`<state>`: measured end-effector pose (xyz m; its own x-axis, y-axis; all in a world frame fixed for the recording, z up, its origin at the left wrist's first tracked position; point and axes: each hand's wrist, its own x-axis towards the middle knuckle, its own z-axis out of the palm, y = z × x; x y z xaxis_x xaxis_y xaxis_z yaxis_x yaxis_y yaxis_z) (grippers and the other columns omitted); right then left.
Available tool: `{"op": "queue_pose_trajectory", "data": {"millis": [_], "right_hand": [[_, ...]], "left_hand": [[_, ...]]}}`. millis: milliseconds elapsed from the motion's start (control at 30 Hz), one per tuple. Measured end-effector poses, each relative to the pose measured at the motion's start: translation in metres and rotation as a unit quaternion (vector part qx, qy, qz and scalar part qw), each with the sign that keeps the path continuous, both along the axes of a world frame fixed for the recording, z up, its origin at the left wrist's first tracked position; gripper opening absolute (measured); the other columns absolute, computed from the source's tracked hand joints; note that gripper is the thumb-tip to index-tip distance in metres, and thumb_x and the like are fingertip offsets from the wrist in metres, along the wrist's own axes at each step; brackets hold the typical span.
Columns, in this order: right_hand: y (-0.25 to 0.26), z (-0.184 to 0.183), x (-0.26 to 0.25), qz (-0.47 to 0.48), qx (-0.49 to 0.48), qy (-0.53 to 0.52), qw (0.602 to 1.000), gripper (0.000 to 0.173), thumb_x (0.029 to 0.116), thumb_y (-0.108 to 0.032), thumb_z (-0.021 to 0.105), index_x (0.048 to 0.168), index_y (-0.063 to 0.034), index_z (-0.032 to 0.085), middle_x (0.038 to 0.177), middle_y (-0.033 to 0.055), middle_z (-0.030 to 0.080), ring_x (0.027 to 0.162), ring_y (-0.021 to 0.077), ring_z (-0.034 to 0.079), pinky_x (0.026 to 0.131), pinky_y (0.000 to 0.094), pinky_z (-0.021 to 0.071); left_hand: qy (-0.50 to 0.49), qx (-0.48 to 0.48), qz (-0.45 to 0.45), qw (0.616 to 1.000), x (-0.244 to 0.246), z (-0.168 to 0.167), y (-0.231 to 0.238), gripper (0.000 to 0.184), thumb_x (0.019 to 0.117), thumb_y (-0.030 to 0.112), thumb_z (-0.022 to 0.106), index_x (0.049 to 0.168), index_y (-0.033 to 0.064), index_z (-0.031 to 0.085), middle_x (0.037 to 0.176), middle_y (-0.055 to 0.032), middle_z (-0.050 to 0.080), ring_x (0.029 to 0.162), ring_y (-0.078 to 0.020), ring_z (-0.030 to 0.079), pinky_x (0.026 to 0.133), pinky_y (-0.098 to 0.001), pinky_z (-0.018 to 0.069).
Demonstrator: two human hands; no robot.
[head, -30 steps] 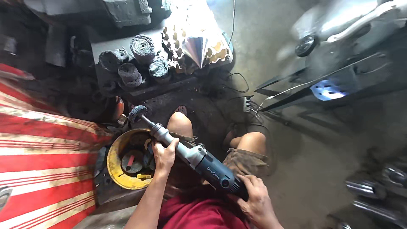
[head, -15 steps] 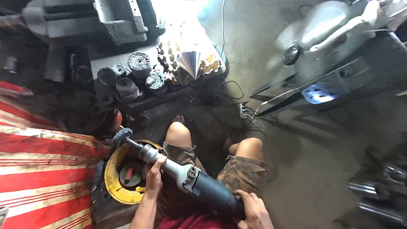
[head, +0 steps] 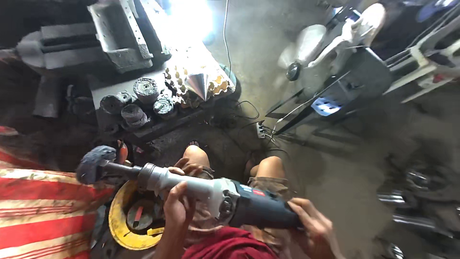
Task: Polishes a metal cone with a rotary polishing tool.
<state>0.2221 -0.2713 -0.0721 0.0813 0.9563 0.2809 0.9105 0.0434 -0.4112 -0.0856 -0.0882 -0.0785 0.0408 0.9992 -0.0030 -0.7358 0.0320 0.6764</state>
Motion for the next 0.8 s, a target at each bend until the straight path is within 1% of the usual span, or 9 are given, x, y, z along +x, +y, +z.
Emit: {"op": "queue_pose_trajectory", "data": {"millis": [100, 167, 233, 367, 500, 567, 633, 700, 800], "right_hand": [[0.031, 0.03, 0.029, -0.013, 0.146, -0.073, 0.987, 0.033, 0.0917, -0.035, 0.068, 0.117, -0.0147, 0.072, 0.114, 0.0135, 0.071, 0.106, 0.0271, 0.068, 0.089, 0.0437, 0.058], [0.05, 0.055, 0.041, -0.022, 0.179, -0.109, 0.978, 0.033, 0.0947, -0.036, 0.065, 0.122, -0.018, 0.068, 0.118, 0.0133, 0.069, 0.111, 0.0298, 0.066, 0.094, 0.0472, 0.0545], [0.067, 0.071, 0.052, -0.029, 0.2, -0.135, 0.97, 0.038, 0.0942, -0.039, 0.066, 0.124, -0.0163, 0.069, 0.118, 0.0154, 0.069, 0.111, 0.0335, 0.065, 0.095, 0.0515, 0.0523], [0.096, 0.082, 0.062, -0.029, 0.222, -0.124, 0.967, 0.034, 0.0949, -0.035, 0.067, 0.12, -0.0141, 0.073, 0.12, 0.0152, 0.07, 0.114, 0.0339, 0.064, 0.099, 0.0529, 0.0508], [0.102, 0.062, 0.056, -0.011, 0.166, -0.094, 0.981, 0.035, 0.091, -0.037, 0.068, 0.116, -0.0148, 0.074, 0.12, 0.0121, 0.072, 0.113, 0.0341, 0.066, 0.097, 0.0554, 0.0517], [0.094, 0.044, 0.045, 0.008, 0.114, -0.059, 0.992, 0.039, 0.0845, -0.039, 0.072, 0.111, -0.011, 0.076, 0.116, 0.0121, 0.074, 0.107, 0.0335, 0.069, 0.091, 0.0557, 0.0548], [0.085, 0.022, 0.028, 0.043, 0.074, 0.003, 0.996, 0.043, 0.0785, -0.038, 0.076, 0.109, -0.0077, 0.076, 0.111, 0.0121, 0.075, 0.102, 0.0306, 0.072, 0.086, 0.0538, 0.0589], [0.074, 0.0, 0.009, 0.068, 0.042, 0.091, 0.993, 0.043, 0.0762, -0.038, 0.079, 0.107, -0.0075, 0.076, 0.107, 0.0088, 0.076, 0.098, 0.0231, 0.073, 0.083, 0.0482, 0.062], [0.063, -0.021, -0.016, 0.084, -0.016, 0.213, 0.973, 0.038, 0.0772, -0.036, 0.083, 0.104, -0.011, 0.074, 0.1, 0.0009, 0.075, 0.093, 0.0111, 0.072, 0.082, 0.0391, 0.0631]], "left_hand": [[-0.122, 0.091, -0.096, 0.984, 0.015, 0.042, 0.005, 0.021, 0.0903, 0.022, 0.073, 0.11, 0.0146, 0.071, 0.126, -0.0151, 0.069, 0.11, -0.0325, 0.07, 0.1, -0.0529, 0.0549], [-0.137, 0.141, -0.12, 0.973, 0.02, 0.057, 0.005, 0.015, 0.0922, 0.02, 0.07, 0.106, 0.0124, 0.071, 0.109, -0.0125, 0.073, 0.109, -0.0308, 0.07, 0.106, -0.0539, 0.0505], [-0.134, 0.182, -0.128, 0.966, 0.023, 0.071, 0.002, 0.011, 0.0909, 0.015, 0.069, 0.102, 0.011, 0.069, 0.096, -0.0097, 0.072, 0.104, -0.0289, 0.071, 0.109, -0.0538, 0.048], [-0.096, 0.246, -0.112, 0.958, 0.024, 0.092, -0.004, 0.014, 0.0918, 0.016, 0.072, 0.105, 0.0114, 0.069, 0.096, -0.0083, 0.071, 0.105, -0.0285, 0.069, 0.112, -0.0541, 0.0456], [0.006, 0.264, -0.102, 0.959, 0.014, 0.106, 0.001, 0.017, 0.0968, 0.03, 0.068, 0.103, 0.0145, 0.068, 0.095, -0.006, 0.07, 0.104, -0.0274, 0.068, 0.107, -0.053, 0.0489], [0.076, 0.265, -0.094, 0.957, 0.007, 0.111, 0.005, 0.026, 0.0981, 0.039, 0.066, 0.106, 0.0152, 0.069, 0.094, -0.0054, 0.071, 0.099, -0.0256, 0.07, 0.101, -0.0501, 0.0537], [0.132, 0.274, -0.089, 0.949, 0.001, 0.117, 0.011, 0.04, 0.0977, 0.048, 0.065, 0.115, 0.0129, 0.069, 0.095, -0.0077, 0.071, 0.096, -0.0262, 0.07, 0.097, -0.0489, 0.0556], [0.158, 0.29, -0.091, 0.94, 0.002, 0.123, 0.019, 0.053, 0.0951, 0.051, 0.067, 0.132, 0.0128, 0.062, 0.097, -0.0094, 0.072, 0.095, -0.0271, 0.071, 0.096, -0.0481, 0.0568], [0.119, 0.303, -0.12, 0.938, 0.012, 0.123, 0.031, 0.063, 0.0931, 0.042, 0.073, 0.145, 0.0143, 0.051, 0.097, -0.0109, 0.072, 0.09, -0.0278, 0.072, 0.091, -0.0472, 0.0597]]}}
